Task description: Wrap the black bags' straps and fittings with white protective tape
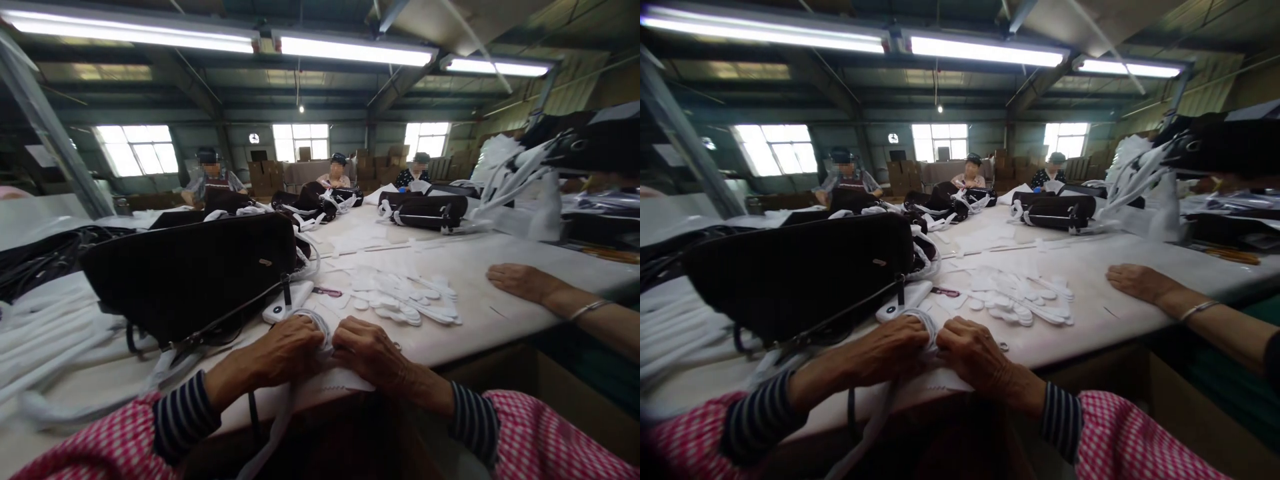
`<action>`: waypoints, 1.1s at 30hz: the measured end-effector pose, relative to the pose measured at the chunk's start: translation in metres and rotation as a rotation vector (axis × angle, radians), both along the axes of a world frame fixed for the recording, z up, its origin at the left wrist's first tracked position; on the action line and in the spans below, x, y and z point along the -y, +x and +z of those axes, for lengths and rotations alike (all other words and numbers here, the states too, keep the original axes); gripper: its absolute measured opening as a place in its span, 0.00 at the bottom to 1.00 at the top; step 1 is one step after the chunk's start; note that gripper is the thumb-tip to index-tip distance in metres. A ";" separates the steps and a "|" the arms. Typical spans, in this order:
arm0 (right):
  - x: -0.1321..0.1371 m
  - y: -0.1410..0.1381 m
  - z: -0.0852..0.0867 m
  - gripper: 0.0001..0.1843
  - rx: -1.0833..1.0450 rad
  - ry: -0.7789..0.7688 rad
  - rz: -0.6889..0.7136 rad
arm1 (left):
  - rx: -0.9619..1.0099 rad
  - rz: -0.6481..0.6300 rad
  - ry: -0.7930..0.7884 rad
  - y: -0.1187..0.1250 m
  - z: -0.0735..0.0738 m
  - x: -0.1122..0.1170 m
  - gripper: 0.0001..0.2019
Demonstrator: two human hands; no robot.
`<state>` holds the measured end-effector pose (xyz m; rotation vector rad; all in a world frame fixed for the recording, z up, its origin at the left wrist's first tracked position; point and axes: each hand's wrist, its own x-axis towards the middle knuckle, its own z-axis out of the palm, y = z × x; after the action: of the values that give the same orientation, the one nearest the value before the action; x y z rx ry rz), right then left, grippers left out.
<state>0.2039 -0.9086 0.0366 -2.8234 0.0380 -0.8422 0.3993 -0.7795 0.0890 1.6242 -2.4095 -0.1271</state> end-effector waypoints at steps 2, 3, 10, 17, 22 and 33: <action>-0.002 -0.002 0.002 0.04 0.002 -0.001 -0.006 | 0.012 -0.047 -0.010 0.001 0.000 0.001 0.04; -0.004 -0.003 0.005 0.05 0.007 0.005 -0.010 | 0.021 -0.075 -0.013 0.001 0.001 0.003 0.05; -0.008 -0.005 0.014 0.15 -0.198 -0.088 -0.155 | 0.074 -0.051 -0.054 0.004 -0.002 0.010 0.07; -0.005 0.006 0.023 0.07 -0.337 0.038 -0.128 | -0.276 0.120 -0.128 0.009 -0.042 -0.003 0.14; -0.002 0.006 0.048 0.13 -0.371 -0.021 -0.091 | -0.334 0.146 -0.201 0.008 -0.059 -0.002 0.11; 0.005 -0.004 0.040 0.30 -0.345 -0.146 -0.055 | -0.335 0.003 -0.155 0.024 -0.028 -0.006 0.07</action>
<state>0.1997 -0.9136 0.0762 -3.0849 0.1082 -0.3716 0.4237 -0.7737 0.0613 1.4117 -2.1092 -0.1905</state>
